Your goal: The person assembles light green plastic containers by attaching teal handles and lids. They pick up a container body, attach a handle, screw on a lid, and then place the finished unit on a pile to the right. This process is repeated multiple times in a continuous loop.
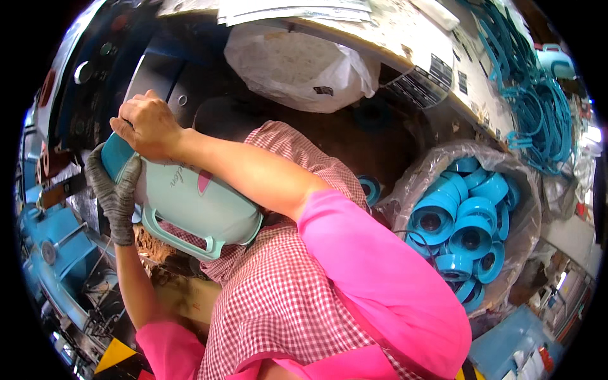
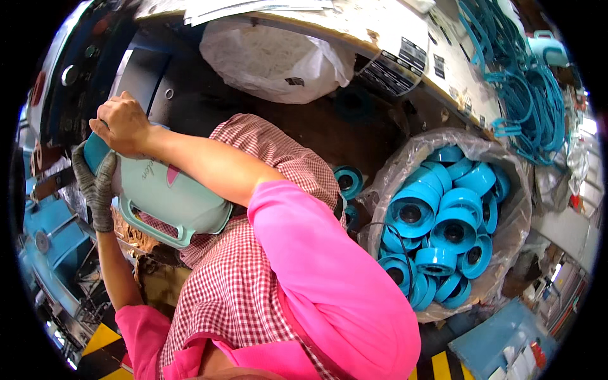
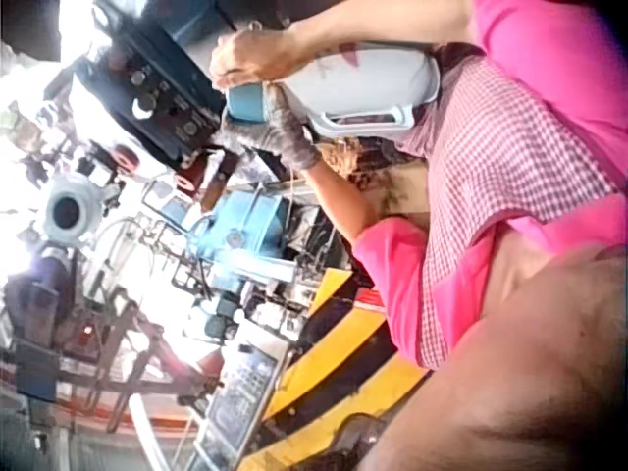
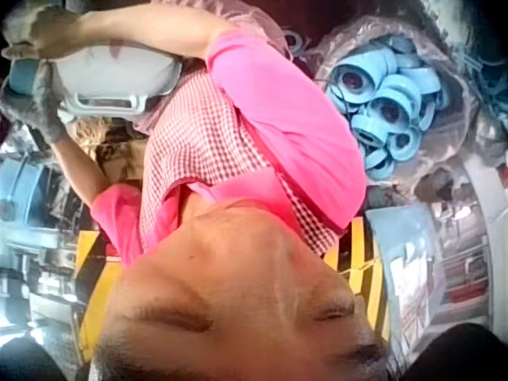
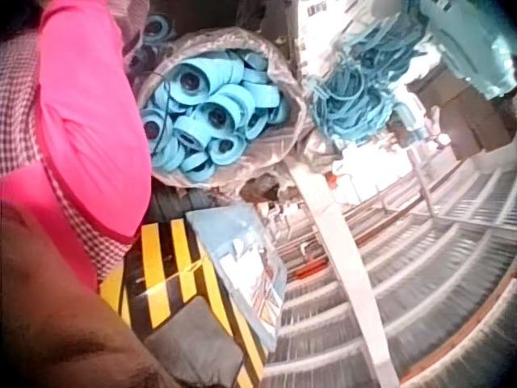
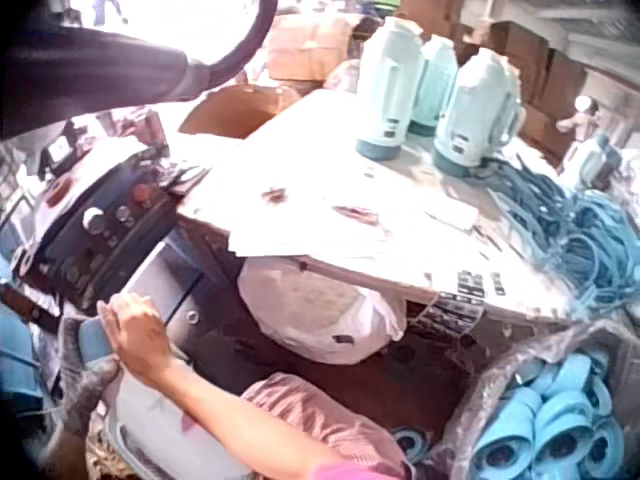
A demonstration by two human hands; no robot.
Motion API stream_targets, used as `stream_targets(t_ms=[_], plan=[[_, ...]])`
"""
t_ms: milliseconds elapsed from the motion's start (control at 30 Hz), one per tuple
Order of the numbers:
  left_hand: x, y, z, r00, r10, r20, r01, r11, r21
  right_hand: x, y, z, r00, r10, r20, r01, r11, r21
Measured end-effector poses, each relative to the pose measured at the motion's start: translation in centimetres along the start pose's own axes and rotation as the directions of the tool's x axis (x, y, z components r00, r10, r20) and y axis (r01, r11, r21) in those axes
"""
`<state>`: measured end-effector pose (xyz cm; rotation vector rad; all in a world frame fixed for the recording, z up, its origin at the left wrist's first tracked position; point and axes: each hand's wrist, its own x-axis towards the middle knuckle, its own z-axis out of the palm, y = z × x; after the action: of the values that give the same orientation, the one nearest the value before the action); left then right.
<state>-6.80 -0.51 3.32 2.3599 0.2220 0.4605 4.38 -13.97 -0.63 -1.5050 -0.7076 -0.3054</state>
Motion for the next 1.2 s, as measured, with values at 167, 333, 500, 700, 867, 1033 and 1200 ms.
stream_targets(t_ms=[167, 333, 500, 700, 867, 1033, 1200], plan=[[2.5, 5.4, -0.4, 0.969, -0.035, 0.245, 0.082, 0.979, -0.185, 1.3, 3.5, -3.4, 0.975, 0.222, -0.005, -0.207, 0.916, 0.343], [2.0, 1.6, -0.8, 0.960, 0.019, 0.279, 0.021, 0.990, -0.140, 0.9, 0.6, -2.7, 0.976, -0.200, -0.092, 0.187, 0.974, -0.131], [1.0, 1.0, 1.7, 0.991, -0.013, 0.133, 0.031, 0.990, -0.137, 0.4, -0.3, -1.7, 0.998, -0.044, 0.043, 0.050, 0.989, -0.140], [1.1, -0.4, 1.6, 0.996, 0.049, 0.068, -0.053, 0.996, 0.069, 0.2, 0.7, -0.6, 0.996, -0.065, 0.065, 0.074, 0.988, -0.139], [2.3, 3.9, 0.2, 0.954, 0.241, 0.176, -0.229, 0.970, -0.086, 1.4, 5.9, -2.8, 0.868, -0.489, -0.090, 0.481, 0.872, -0.094], [2.2, 5.1, 0.6, 0.965, 0.203, 0.166, -0.140, 0.934, -0.328, 2.5, -1.0, -7.2, 0.988, -0.094, 0.121, 0.097, 0.995, -0.020], [1.3, 4.8, 1.3, 0.960, 0.281, 0.000, -0.279, 0.953, 0.117, 1.9, -3.0, -4.9, 0.935, -0.235, 0.266, 0.282, 0.946, -0.157]])
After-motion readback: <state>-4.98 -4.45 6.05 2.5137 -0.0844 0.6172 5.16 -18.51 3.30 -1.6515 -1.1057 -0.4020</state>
